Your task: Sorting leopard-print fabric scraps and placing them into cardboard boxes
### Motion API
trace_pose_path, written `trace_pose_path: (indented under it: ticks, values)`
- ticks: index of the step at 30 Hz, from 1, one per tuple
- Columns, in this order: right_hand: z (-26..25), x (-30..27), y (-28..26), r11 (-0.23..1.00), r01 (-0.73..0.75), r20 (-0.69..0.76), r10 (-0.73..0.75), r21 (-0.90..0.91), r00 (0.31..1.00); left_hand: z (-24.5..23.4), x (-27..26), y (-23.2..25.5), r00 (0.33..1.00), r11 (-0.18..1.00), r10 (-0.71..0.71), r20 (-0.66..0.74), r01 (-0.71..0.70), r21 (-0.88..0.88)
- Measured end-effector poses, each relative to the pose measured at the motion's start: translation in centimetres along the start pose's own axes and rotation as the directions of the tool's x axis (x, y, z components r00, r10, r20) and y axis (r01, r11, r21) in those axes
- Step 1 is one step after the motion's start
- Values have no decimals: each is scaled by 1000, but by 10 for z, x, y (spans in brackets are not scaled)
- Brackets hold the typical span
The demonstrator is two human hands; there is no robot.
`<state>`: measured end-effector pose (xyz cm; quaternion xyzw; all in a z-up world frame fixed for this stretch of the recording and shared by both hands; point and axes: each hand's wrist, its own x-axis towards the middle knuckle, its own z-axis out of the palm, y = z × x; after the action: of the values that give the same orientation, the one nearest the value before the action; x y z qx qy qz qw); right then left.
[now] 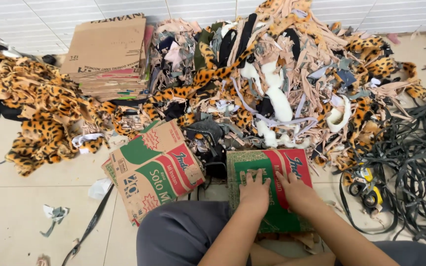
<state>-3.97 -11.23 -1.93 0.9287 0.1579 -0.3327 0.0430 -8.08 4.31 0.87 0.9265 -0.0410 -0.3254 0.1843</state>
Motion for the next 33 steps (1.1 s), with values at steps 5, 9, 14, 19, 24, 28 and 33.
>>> trace_pose_path:
  ticks: [5, 9, 14, 19, 24, 28, 33]
  values:
    - [-16, -17, -4, 999, 21, -19, -21, 28, 1000, 8, 9, -2, 1000, 1000, -3, -14, 3, 27]
    - [-23, -26, -11, 999, 9, -21, -9, 41, 1000, 12, 4, -12, 992, 996, 89, -92, -87, 22]
    - [-8, -19, -13, 999, -26, -3, 26, 37, 1000, 31, 22, -33, 976, 995, 102, -191, -100, 20]
    - [-19, -32, -6, 999, -12, -51, 14, 41, 999, -40, 2, -72, 667, 876, -320, -673, -62, -478]
    - [-56, -67, -12, 984, 16, -142, 9, 177, 990, -58, 67, -149, 691, 660, -560, -457, 38, -751]
    - [-72, -85, -14, 927, 59, -255, 40, 369, 966, -112, -12, -97, 390, 732, -447, -805, -357, -580]
    - [-78, -96, -31, 259, 309, -337, 72, 915, 939, -137, -72, -33, 575, 25, -523, -630, -728, -685]
